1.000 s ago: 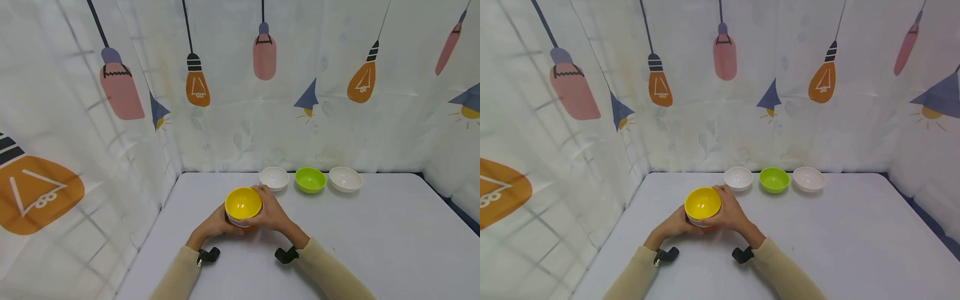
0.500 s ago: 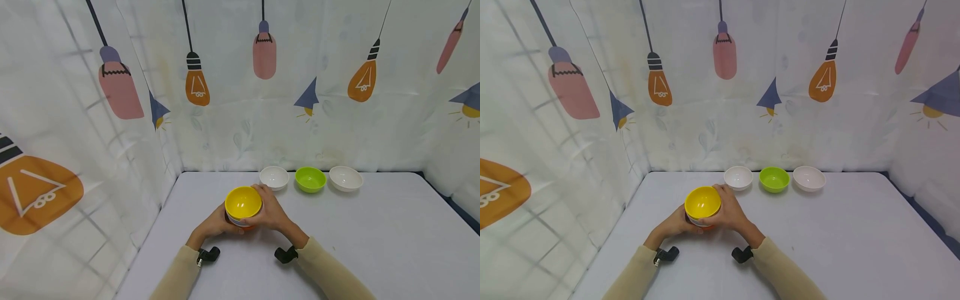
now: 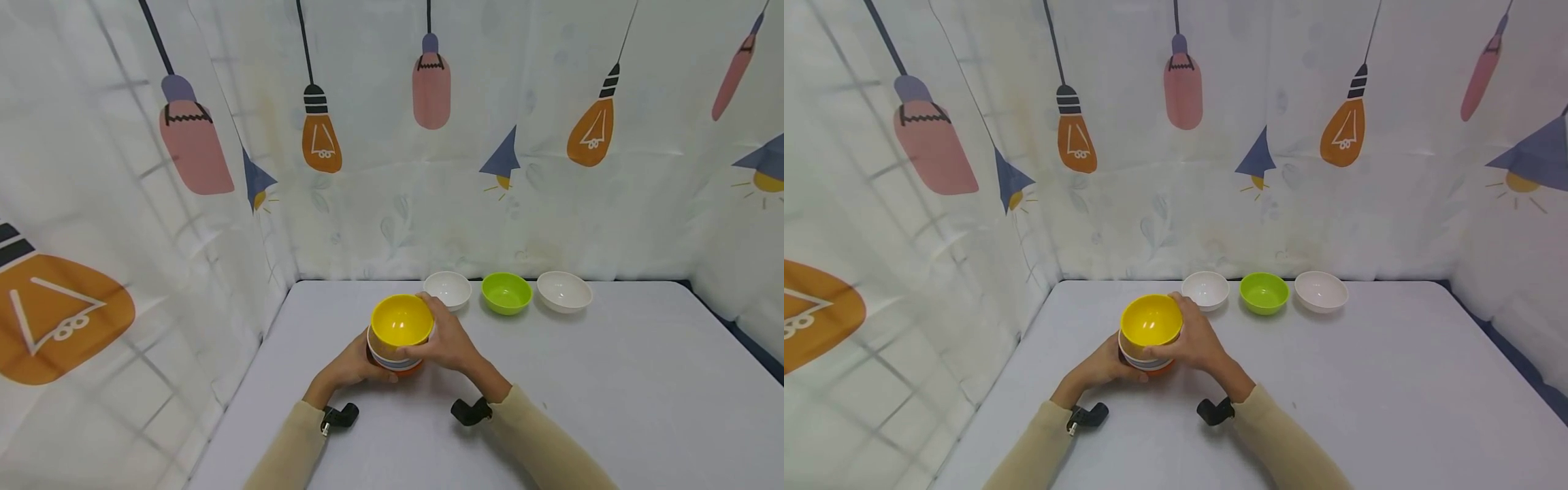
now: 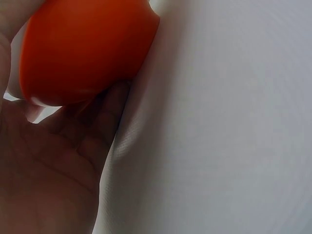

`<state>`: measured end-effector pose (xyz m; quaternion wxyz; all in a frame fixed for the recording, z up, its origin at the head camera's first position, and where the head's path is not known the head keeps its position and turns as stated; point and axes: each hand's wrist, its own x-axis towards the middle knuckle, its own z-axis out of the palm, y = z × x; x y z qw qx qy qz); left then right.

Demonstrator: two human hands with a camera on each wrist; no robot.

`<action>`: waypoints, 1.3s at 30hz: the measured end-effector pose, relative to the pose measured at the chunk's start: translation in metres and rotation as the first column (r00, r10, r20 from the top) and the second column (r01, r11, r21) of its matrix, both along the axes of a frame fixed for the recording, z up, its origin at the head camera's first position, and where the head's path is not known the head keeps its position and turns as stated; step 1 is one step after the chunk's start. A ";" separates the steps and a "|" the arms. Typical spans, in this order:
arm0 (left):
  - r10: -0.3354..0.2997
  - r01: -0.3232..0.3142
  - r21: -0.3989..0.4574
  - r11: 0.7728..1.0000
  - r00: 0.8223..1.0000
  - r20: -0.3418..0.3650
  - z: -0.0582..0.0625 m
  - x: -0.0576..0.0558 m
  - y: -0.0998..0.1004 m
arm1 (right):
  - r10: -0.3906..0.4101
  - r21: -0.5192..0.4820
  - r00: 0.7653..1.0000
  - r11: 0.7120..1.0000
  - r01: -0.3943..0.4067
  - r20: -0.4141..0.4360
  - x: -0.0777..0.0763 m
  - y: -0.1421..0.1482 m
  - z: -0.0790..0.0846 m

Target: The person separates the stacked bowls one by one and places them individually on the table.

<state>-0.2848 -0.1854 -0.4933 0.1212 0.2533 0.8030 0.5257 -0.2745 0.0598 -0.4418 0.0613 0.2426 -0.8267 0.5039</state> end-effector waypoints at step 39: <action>0.015 -0.016 0.044 0.999 0.999 0.030 -0.003 -0.002 0.000 | -0.063 -0.041 0.984 0.997 0.071 0.167 0.002 0.061 0.009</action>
